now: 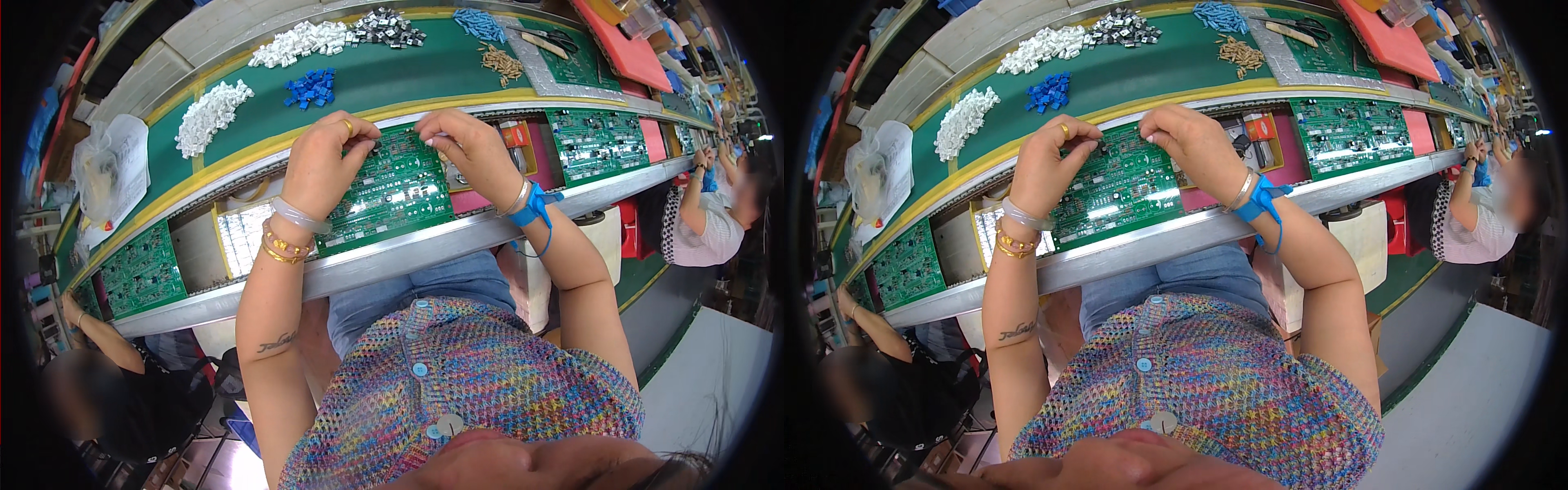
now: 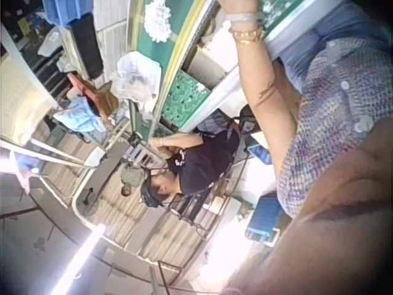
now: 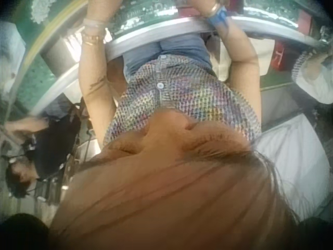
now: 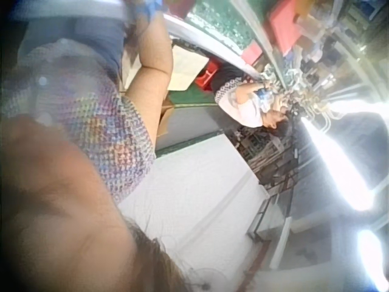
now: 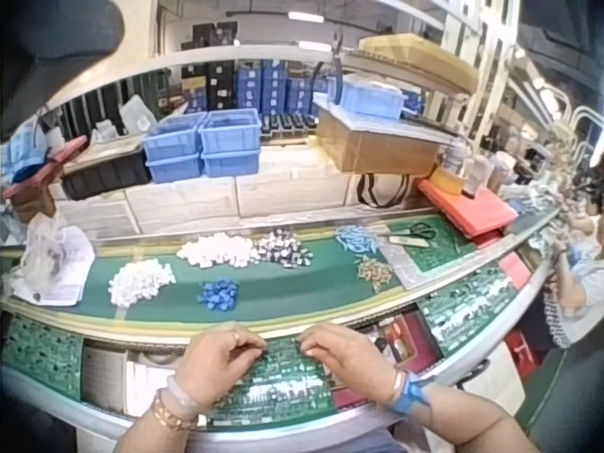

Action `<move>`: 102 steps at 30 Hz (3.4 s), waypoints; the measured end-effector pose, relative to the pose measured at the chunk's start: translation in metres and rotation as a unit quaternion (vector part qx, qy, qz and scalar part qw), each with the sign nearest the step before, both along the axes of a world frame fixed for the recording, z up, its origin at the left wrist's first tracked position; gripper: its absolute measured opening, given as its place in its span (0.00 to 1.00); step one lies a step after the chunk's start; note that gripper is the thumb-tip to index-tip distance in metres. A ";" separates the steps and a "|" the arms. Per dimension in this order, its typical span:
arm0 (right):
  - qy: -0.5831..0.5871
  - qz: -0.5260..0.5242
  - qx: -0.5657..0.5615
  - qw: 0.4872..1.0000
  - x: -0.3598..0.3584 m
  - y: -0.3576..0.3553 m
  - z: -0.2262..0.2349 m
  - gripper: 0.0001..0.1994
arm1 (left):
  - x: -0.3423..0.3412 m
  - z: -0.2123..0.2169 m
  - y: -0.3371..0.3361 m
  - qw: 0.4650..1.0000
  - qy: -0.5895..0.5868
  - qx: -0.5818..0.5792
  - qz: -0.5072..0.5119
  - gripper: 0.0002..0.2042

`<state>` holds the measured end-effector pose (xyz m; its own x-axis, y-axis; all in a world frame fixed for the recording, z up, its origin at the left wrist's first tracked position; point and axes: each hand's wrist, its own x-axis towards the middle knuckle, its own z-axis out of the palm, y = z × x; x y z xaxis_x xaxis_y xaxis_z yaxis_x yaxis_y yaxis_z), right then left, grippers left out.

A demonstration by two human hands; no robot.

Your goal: Placing small electronic components onto a printed circuit board.

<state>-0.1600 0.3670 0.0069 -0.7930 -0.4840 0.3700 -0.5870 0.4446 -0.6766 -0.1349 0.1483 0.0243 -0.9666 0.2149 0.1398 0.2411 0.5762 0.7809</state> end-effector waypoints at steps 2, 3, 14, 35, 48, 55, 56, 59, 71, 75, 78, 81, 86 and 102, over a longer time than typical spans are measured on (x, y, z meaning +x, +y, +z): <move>-0.012 -0.008 0.020 1.000 0.002 0.001 -0.001 0.05 | 0.000 -0.001 0.000 1.000 0.003 0.001 -0.001 0.05; -0.023 -0.017 0.039 0.999 0.003 0.000 -0.002 0.05 | -0.001 -0.002 0.001 1.000 0.005 0.001 -0.003 0.06; 0.024 -0.014 0.072 0.997 0.004 -0.007 -0.021 0.05 | 0.000 -0.006 0.002 1.000 0.014 -0.008 -0.005 0.05; 0.149 0.058 0.170 0.972 0.007 -0.011 -0.021 0.08 | 0.001 -0.012 0.006 0.999 0.036 0.010 0.003 0.04; 0.010 -0.258 0.120 0.959 -0.041 0.062 0.021 0.05 | 0.002 -0.010 0.009 0.996 0.056 -0.072 -0.014 0.05; 0.108 -0.241 0.209 0.941 -0.073 0.088 -0.015 0.06 | 0.002 -0.014 0.013 0.989 0.093 -0.112 -0.010 0.04; 0.104 -0.247 0.207 0.941 -0.072 0.084 -0.017 0.06 | 0.002 -0.014 0.014 0.989 0.104 -0.108 -0.012 0.04; 0.147 -0.211 0.223 0.940 -0.074 0.083 -0.019 0.07 | 0.002 -0.015 0.017 0.988 0.112 -0.108 -0.016 0.04; 0.159 -0.219 0.149 0.951 -0.073 0.074 -0.024 0.06 | -0.001 -0.019 0.022 0.985 0.123 -0.120 -0.005 0.04; 0.159 -0.219 0.128 0.954 -0.071 0.074 -0.023 0.06 | -0.001 -0.021 0.023 0.982 0.146 -0.122 -0.007 0.03; 0.123 -0.219 0.118 0.961 -0.070 0.074 -0.022 0.07 | 0.001 -0.019 0.025 0.980 0.154 -0.129 -0.008 0.02; 0.125 -0.215 0.112 0.962 -0.068 0.075 -0.021 0.07 | 0.000 -0.020 0.023 0.978 0.159 -0.132 -0.011 0.02; 0.139 -0.210 0.101 0.962 -0.068 0.076 -0.022 0.06 | -0.001 -0.021 0.023 0.979 0.158 -0.125 -0.019 0.03; 0.081 -0.147 0.029 0.985 -0.039 0.059 0.007 0.05 | -0.102 -0.013 0.023 0.957 0.242 -0.162 0.009 0.04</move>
<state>-0.1993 0.4263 0.0138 -0.8351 -0.2660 0.4816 -0.5250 0.6472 -0.5528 -0.2365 0.1712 0.0116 -0.8091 0.3063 0.5015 0.5172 0.7764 0.3601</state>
